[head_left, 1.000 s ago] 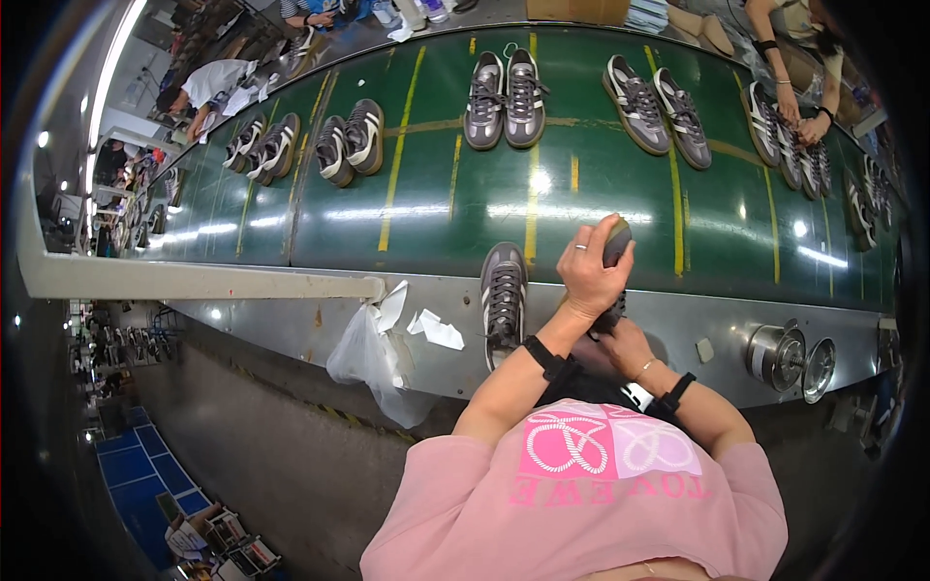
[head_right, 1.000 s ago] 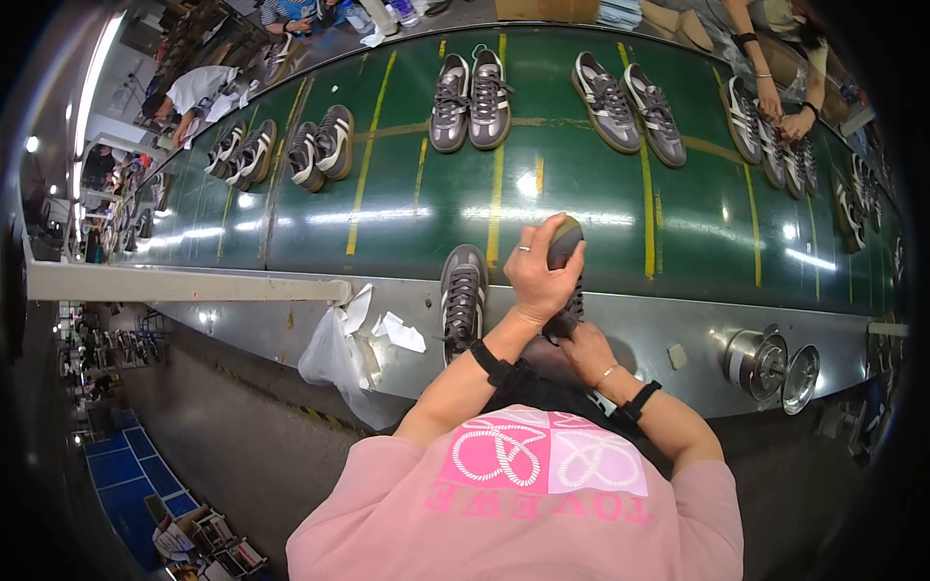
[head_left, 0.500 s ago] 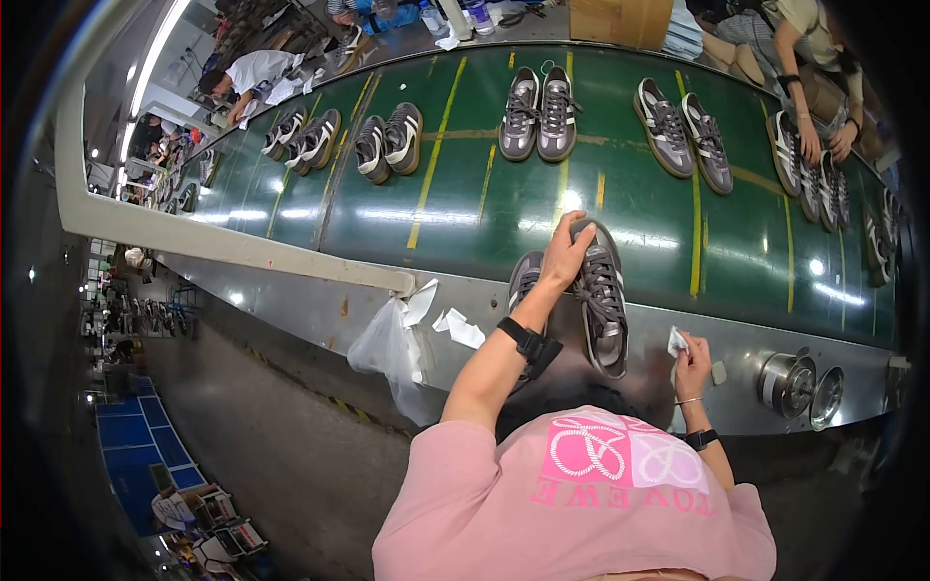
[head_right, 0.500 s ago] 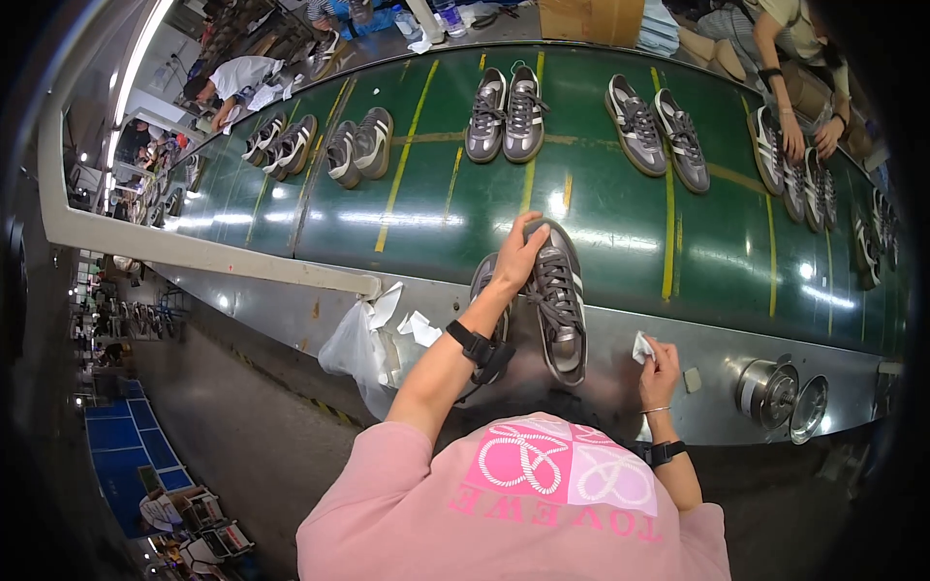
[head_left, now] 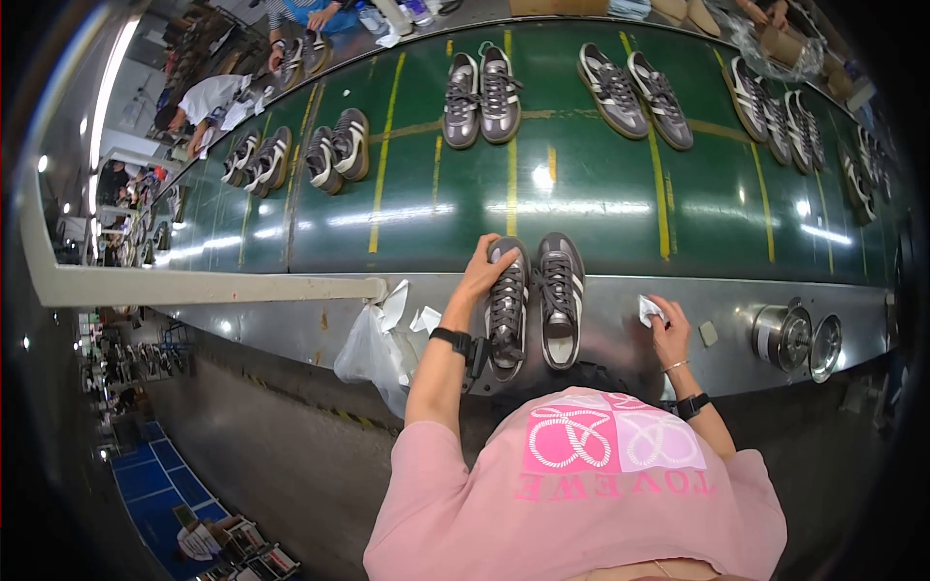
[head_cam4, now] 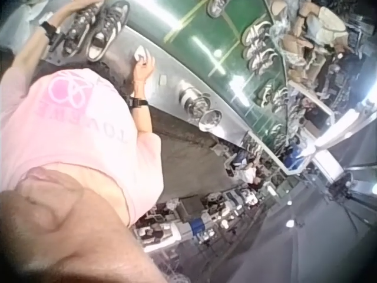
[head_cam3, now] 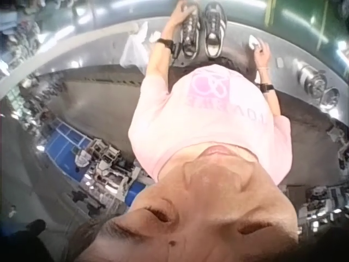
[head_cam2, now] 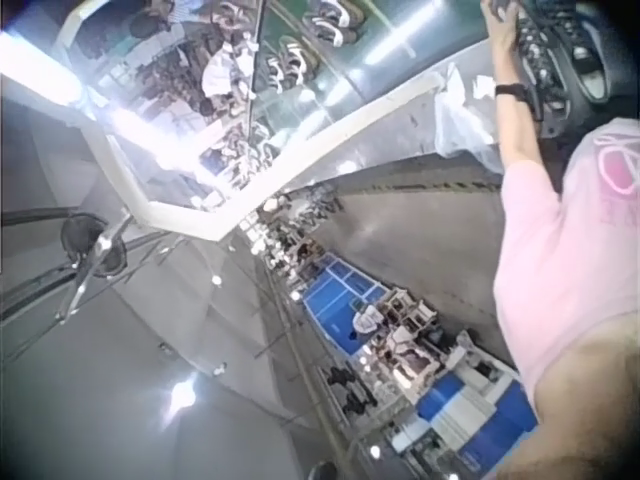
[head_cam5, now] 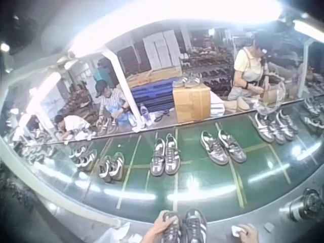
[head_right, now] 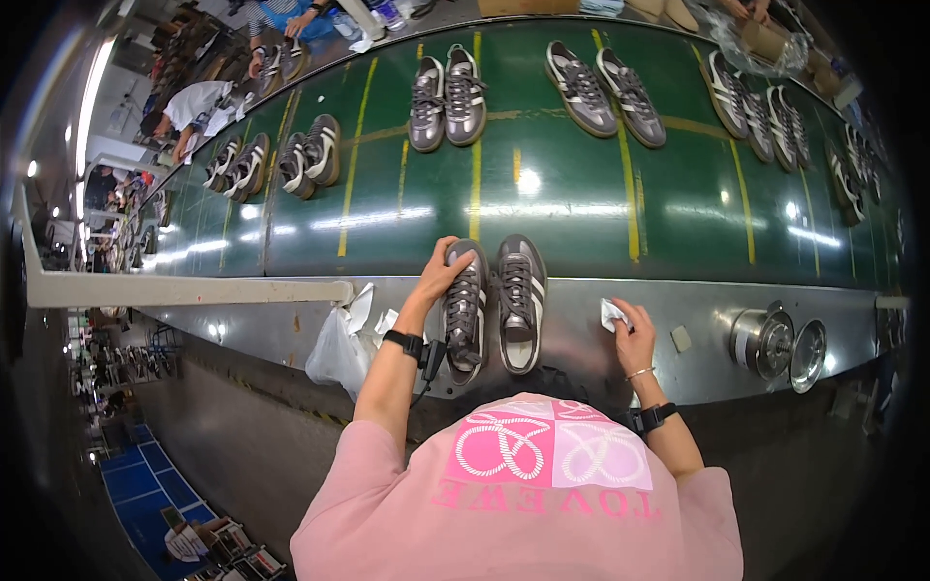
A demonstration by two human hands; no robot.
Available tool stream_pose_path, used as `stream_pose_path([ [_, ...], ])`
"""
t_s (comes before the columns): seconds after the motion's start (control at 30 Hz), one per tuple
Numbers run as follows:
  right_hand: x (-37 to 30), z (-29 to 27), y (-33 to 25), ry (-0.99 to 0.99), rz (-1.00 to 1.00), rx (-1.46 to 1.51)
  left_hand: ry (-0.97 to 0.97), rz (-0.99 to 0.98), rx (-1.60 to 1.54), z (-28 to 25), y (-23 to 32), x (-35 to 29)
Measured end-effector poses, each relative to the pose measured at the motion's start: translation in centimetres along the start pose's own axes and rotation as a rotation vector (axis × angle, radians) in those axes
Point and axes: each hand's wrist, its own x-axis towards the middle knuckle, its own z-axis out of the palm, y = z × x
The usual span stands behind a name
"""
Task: The worker is inspecting and arranging shoes on a conveyor belt in a shoe manufacturing factory.
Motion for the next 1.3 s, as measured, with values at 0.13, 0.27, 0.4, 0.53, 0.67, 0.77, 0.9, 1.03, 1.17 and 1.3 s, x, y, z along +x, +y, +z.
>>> stream_pose_path([
  [0.13, 1.1, 0.4, -0.4, -0.019, -0.065, 0.019, 0.107, 0.089, -0.192, 0.2, 1.2, -1.2],
  [0.27, 2.0, 0.9, -1.0, -0.051, -0.111, 0.042, 0.298, 0.221, -0.397, -1.4, 10.7, 0.0],
  [0.4, 2.9, 1.2, -4.1, -0.148, -0.089, 0.031, 0.407, 0.433, -0.433, -0.8, 17.9, 0.2],
  [0.53, 3.5, 2.1, -6.4, -0.119, -0.233, 0.086, 0.742, 0.585, 0.058, 3.5, 16.1, 2.0],
  [0.67, 4.9, 3.7, -7.5, -0.156, -0.686, -0.079, 0.759, 0.539, 0.138, 5.6, 17.7, 1.3],
  [0.77, 6.4, 6.5, -8.2, -0.21, -0.898, -0.192, 0.786, 0.591, 0.169, 6.7, 17.8, 1.2],
  [0.9, 6.2, 10.2, -7.5, -0.426, -0.911, -0.521, 0.826, 0.603, 0.238, 8.3, 18.4, -0.2],
  [1.03, 4.8, 10.1, -8.0, -0.414, -0.687, -0.377, 0.816, 0.61, 0.151, 8.6, 18.0, -1.0],
  [1.17, 5.5, 10.2, -6.0, -0.456, -0.046, 0.264, 0.857, 0.623, 0.144, 9.2, 17.8, -0.8],
  [1.3, 4.6, 9.3, -8.1, -0.383, -0.264, 0.318, 0.871, 0.618, 0.15, 8.8, 17.5, -0.6],
])
